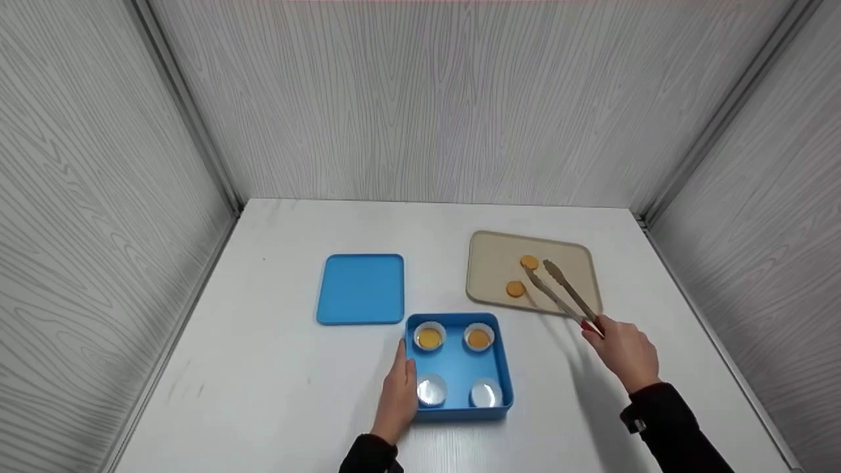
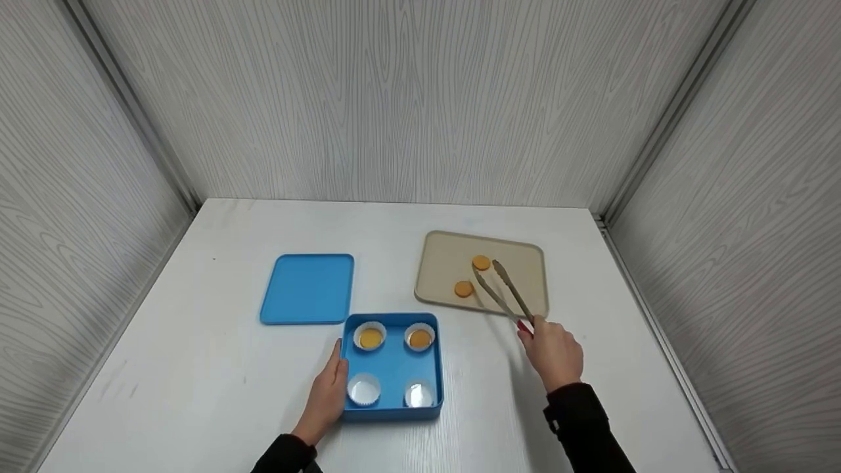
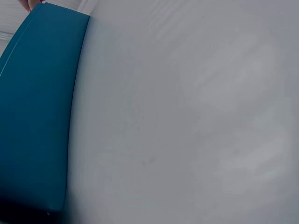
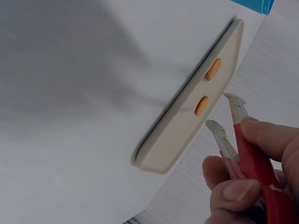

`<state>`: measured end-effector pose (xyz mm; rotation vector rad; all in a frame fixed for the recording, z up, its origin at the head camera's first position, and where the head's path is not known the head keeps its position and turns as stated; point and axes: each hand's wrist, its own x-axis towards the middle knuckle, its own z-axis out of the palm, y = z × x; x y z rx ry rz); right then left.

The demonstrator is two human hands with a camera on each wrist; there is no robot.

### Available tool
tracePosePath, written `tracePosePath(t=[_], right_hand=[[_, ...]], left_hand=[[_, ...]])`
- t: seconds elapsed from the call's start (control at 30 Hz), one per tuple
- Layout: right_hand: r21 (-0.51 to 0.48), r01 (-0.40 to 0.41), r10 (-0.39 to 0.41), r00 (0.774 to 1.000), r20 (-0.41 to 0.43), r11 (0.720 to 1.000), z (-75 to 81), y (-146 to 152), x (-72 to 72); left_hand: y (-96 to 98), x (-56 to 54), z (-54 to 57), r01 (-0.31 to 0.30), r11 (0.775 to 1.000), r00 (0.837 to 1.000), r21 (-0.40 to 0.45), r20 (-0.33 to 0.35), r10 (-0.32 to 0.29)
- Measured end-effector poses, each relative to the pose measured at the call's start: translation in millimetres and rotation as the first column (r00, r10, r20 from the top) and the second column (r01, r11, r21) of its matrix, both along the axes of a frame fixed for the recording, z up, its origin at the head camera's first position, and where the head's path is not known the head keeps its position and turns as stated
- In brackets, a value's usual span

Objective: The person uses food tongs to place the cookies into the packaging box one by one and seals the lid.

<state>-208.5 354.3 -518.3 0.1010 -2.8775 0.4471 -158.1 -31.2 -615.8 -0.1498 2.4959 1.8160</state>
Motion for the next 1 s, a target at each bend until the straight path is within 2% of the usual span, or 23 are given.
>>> tracePosePath(t=[0.5,0.73,1.0], right_hand=[[0.008,-0.01,0.01,0.999,0.034,1.0,-1.7,-7,-18.4],[0.006,-0.003,0.003,0.997,0.074,1.0,0.5,-9,-27.3],[0.01,-0.013,0.012,0.998,0.056,1.0,-2.3,-13,-35.6]], left_hand=[[-0.4,2.4,0.6,0.005,1.0,1.0,0.027,-0.004,-0.005],[0.1,1.8,1.6,0.005,1.0,1.0,0.028,0.0,-0.005],[-0.8,3.3,0.6,0.004,1.0,1.0,0.004,-0.026,-0.004]])
